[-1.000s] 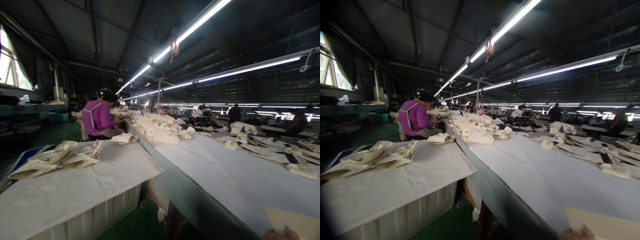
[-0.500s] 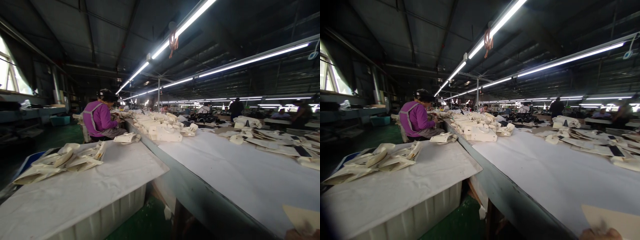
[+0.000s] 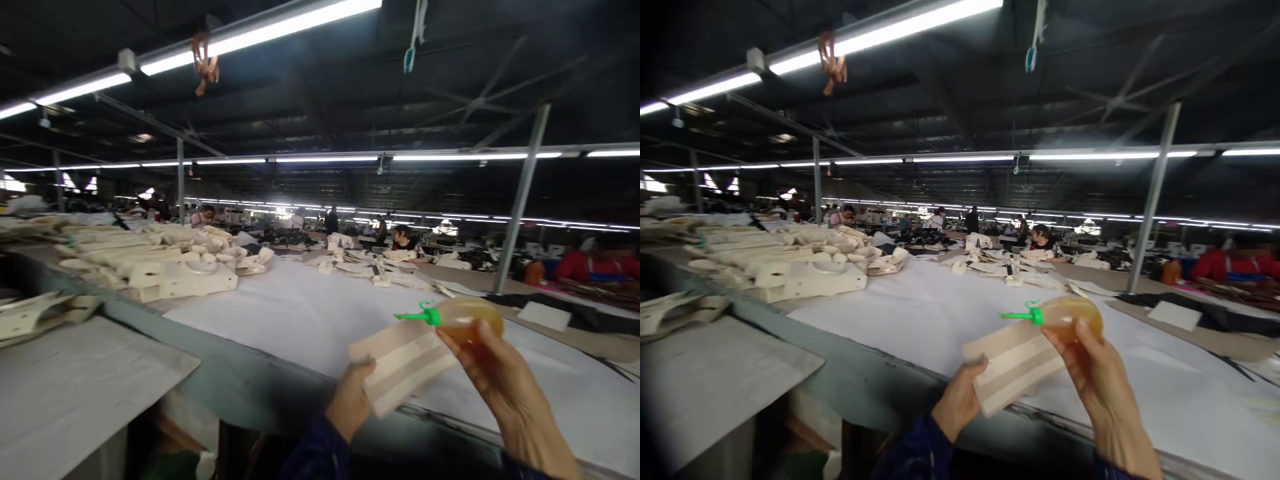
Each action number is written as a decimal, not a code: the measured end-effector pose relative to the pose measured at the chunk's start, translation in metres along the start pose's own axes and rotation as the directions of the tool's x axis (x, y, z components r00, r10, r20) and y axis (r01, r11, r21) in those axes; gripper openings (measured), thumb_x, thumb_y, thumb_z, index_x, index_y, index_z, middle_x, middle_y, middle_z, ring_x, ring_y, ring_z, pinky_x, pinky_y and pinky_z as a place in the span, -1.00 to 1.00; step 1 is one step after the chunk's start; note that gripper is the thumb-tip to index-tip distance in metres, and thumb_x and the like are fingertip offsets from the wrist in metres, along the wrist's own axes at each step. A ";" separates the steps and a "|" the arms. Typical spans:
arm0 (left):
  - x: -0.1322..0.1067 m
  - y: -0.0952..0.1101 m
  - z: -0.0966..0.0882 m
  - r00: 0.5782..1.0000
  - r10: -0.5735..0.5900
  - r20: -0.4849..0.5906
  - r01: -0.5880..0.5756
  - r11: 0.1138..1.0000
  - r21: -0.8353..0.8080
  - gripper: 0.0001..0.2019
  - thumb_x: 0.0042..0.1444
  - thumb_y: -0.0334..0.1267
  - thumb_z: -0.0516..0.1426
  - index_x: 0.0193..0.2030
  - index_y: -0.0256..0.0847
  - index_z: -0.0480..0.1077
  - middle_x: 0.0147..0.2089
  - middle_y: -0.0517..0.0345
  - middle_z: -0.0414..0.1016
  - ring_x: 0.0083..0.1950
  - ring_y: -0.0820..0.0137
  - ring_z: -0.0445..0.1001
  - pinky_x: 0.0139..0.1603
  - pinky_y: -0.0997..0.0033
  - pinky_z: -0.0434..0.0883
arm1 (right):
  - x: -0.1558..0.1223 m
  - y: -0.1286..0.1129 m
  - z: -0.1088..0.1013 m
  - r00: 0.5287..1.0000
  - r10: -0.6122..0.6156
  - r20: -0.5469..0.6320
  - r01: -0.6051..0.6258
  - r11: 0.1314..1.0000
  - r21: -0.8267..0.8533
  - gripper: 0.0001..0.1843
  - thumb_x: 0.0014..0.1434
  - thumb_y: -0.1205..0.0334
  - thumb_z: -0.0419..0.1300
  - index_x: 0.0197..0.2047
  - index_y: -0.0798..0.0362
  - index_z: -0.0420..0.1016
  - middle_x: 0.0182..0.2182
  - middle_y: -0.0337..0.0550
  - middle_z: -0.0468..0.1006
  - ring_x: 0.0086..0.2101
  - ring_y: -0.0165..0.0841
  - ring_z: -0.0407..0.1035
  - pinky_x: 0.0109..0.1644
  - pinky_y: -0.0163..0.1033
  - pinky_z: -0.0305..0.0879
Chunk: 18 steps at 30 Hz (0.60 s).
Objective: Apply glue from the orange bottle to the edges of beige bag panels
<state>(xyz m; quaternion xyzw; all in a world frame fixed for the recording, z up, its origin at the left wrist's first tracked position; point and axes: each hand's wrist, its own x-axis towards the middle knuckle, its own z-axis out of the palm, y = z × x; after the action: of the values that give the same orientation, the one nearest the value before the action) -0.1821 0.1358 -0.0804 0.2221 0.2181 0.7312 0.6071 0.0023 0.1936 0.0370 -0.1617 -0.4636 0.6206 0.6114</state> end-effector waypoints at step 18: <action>-0.032 -0.025 0.082 1.000 0.013 -0.024 -0.014 0.999 -0.048 -0.63 0.15 -0.25 0.24 0.06 -0.41 0.43 -0.08 -0.20 0.63 -0.07 0.00 0.62 -0.03 -0.01 0.52 | -0.009 -0.023 -0.027 0.969 -0.248 -0.005 0.248 0.968 -0.027 -0.33 -0.21 0.05 0.57 0.01 -0.04 0.56 -0.05 -0.13 0.59 -0.09 -0.15 0.51 0.05 0.03 0.49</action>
<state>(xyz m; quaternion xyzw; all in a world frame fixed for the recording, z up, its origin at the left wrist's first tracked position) -0.1092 0.1128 -0.0307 0.2001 0.2061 0.7428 0.6048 0.0386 0.1912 0.0372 -0.1131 -0.4854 0.5326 0.6840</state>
